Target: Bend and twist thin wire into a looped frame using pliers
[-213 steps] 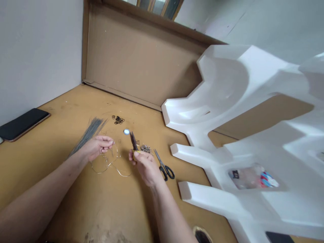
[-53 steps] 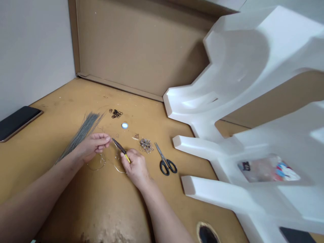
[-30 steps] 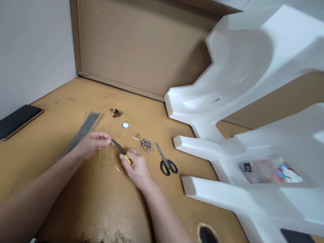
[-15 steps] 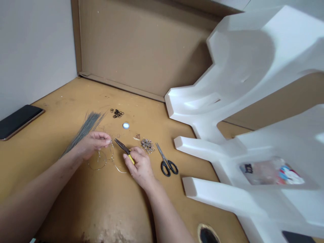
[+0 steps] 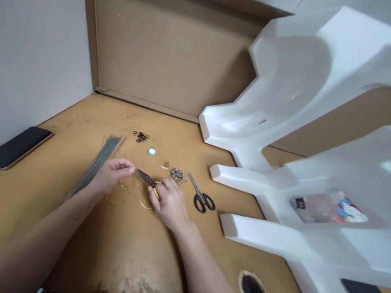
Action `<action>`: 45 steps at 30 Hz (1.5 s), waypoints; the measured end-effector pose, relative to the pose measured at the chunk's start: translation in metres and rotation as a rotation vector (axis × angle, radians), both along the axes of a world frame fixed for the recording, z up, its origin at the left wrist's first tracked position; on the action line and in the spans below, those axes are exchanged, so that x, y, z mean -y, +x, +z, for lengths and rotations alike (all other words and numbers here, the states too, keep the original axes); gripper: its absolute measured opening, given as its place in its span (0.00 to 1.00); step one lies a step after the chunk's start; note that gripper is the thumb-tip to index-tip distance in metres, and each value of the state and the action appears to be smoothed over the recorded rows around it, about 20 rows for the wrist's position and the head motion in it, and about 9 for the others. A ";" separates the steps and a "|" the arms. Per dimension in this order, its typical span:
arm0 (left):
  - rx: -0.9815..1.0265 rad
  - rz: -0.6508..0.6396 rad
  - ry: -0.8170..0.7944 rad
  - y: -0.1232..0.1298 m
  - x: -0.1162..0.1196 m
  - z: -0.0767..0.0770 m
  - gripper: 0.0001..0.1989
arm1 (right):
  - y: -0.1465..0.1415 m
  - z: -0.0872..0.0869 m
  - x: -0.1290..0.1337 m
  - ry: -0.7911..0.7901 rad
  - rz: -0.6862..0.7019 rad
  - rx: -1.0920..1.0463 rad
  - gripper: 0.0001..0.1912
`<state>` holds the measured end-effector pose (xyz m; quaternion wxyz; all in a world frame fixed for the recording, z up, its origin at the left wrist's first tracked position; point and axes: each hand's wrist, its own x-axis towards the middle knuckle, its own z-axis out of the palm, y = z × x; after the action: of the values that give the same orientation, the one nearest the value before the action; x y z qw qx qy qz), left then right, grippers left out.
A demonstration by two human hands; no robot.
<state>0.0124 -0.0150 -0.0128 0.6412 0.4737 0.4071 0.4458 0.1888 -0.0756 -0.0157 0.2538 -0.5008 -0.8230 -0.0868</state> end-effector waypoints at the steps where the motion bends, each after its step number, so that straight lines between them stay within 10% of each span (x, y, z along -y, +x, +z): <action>1: -0.008 0.023 0.015 0.001 0.001 0.001 0.06 | 0.000 -0.001 0.000 -0.004 -0.003 -0.012 0.16; 45: -0.040 0.138 0.094 0.008 0.007 0.003 0.04 | -0.008 -0.004 0.001 -0.017 -0.017 -0.111 0.17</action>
<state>0.0203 -0.0221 -0.0098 0.5778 0.4829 0.4303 0.4978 0.1810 -0.0768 -0.0196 0.2942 -0.5138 -0.8041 -0.0540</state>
